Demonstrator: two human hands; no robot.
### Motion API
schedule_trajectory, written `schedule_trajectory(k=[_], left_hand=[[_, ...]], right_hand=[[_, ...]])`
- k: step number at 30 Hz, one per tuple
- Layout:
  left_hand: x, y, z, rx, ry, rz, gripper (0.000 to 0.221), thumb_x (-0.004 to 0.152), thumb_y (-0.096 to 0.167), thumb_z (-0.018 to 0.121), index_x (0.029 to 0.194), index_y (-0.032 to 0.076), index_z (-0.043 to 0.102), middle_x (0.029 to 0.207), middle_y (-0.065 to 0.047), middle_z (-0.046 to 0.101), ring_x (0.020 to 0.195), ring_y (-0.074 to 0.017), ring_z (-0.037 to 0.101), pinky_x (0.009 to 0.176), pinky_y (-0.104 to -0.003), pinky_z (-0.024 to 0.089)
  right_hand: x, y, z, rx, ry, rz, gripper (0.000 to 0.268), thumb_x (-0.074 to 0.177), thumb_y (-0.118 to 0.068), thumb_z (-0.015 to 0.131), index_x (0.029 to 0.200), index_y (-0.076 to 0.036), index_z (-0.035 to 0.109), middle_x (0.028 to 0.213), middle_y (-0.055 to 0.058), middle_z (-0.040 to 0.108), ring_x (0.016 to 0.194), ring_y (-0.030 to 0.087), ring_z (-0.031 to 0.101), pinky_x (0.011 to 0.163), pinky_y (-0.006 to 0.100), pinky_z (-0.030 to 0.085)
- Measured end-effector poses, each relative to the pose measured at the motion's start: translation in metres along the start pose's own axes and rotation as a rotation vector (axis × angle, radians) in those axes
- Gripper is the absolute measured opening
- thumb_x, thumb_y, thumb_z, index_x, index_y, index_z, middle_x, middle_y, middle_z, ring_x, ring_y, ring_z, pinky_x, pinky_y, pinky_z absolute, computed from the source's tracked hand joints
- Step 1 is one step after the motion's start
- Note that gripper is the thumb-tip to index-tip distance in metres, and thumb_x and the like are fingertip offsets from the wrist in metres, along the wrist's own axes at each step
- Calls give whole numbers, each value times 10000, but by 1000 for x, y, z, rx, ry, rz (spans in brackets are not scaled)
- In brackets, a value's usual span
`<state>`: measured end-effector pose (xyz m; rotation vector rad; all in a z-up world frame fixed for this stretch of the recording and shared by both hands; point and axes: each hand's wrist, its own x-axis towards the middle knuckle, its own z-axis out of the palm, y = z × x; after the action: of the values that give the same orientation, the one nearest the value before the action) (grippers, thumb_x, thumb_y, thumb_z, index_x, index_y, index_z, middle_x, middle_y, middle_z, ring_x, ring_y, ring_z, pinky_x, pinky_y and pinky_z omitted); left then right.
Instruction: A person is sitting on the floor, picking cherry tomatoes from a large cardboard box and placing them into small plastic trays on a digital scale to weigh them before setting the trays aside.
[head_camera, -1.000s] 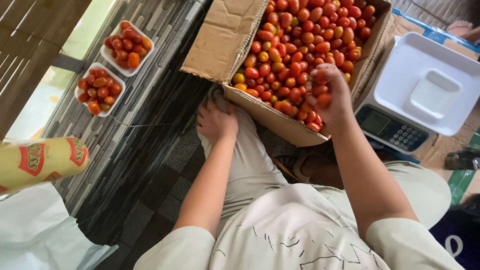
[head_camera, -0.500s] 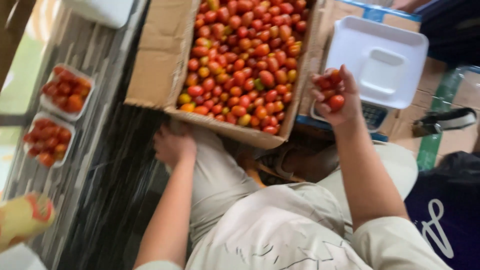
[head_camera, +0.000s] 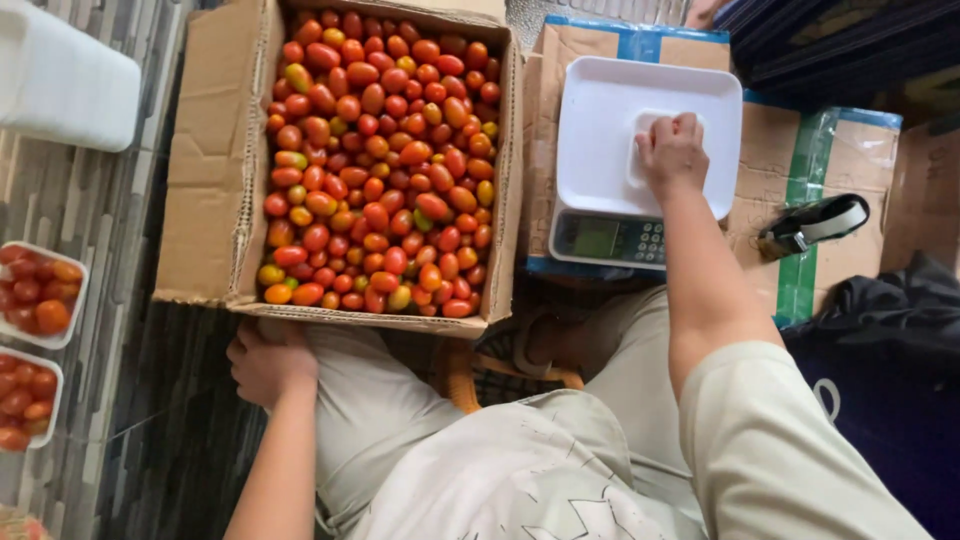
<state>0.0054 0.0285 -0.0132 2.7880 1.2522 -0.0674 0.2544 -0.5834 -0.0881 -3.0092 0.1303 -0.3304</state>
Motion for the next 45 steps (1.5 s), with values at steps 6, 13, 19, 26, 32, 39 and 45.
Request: schedule_trajectory(k=[6,13,19,26,32,39,45], left_hand=[[1,7,-13,-23,-62,-14,715,971,623,592,1437,84,528,1346,-209,541,1130,-490,583,805,-664,492],[1,16,-24,-30,-138,-102,751,973,620,545,1501,90,477,1393,-224,509,1161,-491,552,833,-681,468],[-4,19,-34,-96,-128,-87,694,978,613,527,1481,137,507,1384,-213,515,1132,-486,564,846,-677,458],[3,10,-11,23,-79,-113,704,877,604,669,1404,152,554,1290,-196,552,1096,-455,614,780,-655,507],[-2,17,-27,-59,-103,-124,666,928,610,532,1421,162,552,1376,-178,537,1150,-436,567,844,-631,463],[-2,6,-19,123,-119,-21,561,976,548,578,1307,104,669,1208,-145,678,1032,-392,709,726,-558,574],[-1,3,-14,-45,-40,22,657,1019,548,545,1418,27,566,1283,-248,583,1072,-508,636,741,-658,539]], right_hand=[[-7,8,-6,-119,167,-152,243,1017,-412,666,1076,-178,693,1124,63,544,1025,324,517,718,460,472],[-13,79,41,317,263,479,366,918,-39,455,1197,-60,691,1117,208,637,983,400,644,892,486,507],[-19,44,-7,468,32,462,537,841,102,430,1300,-69,651,1218,134,614,1088,298,594,945,387,490],[-8,40,32,371,202,255,560,733,20,587,1270,-78,709,1099,149,714,934,318,700,870,409,551],[-24,-197,-78,805,414,-242,328,1042,-73,368,1305,13,544,1172,202,617,1052,339,620,953,439,491],[-102,-388,-93,797,-47,-889,417,765,-293,803,1123,-119,681,1048,148,655,1084,398,588,888,476,527],[-142,-416,-53,381,-16,-880,413,760,-604,676,957,-245,732,1157,47,542,1159,309,485,703,482,509]])
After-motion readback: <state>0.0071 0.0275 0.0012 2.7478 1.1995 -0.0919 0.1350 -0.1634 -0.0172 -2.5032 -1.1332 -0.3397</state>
